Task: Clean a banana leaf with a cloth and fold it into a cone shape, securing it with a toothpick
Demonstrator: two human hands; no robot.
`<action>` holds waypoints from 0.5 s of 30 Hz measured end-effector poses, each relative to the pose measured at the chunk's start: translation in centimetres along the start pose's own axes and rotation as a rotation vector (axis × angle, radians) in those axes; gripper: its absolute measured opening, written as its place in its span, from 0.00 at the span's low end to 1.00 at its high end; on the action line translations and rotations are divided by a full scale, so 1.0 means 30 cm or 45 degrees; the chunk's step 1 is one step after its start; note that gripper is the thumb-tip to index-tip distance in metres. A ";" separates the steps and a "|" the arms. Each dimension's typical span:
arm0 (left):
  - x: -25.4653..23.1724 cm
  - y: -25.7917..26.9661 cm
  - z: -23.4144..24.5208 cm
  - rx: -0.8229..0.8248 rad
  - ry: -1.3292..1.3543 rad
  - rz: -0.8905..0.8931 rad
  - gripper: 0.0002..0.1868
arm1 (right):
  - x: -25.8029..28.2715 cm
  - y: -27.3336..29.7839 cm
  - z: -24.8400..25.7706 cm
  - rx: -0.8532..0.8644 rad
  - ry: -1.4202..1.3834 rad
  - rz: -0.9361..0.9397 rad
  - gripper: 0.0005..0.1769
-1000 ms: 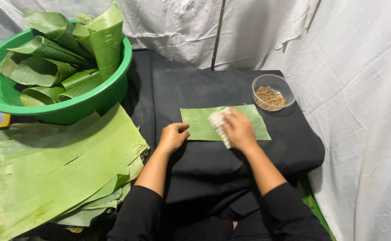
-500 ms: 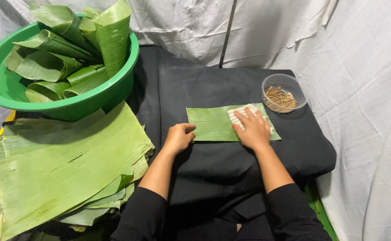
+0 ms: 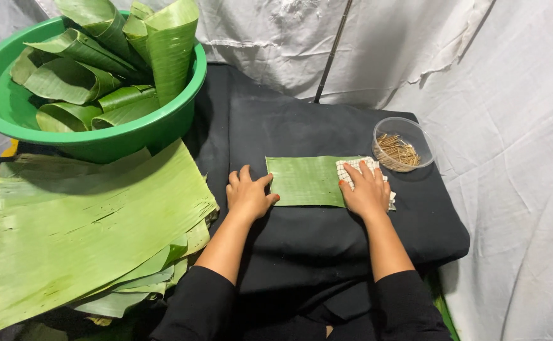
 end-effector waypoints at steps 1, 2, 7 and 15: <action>-0.004 0.003 0.007 0.001 0.003 -0.001 0.30 | 0.021 0.001 0.001 -0.001 0.003 -0.001 0.30; -0.009 0.005 0.013 0.012 0.018 0.008 0.30 | 0.040 0.000 0.003 0.000 0.004 0.005 0.30; -0.020 0.010 0.035 0.066 -0.011 0.013 0.30 | 0.222 0.038 0.025 0.006 -0.024 0.081 0.29; -0.007 0.005 0.016 0.075 -0.092 -0.014 0.31 | 0.401 0.055 0.026 0.083 -0.117 0.313 0.29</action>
Point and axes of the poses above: each hand's wrist, its own y-axis away from the middle knuckle, its own z-axis out of the back of the hand, x = y × z, the point moved 2 cm from there along -y, towards the middle knuckle, and after that the axes turned 9 degrees about -x, right-handed, at the moved point
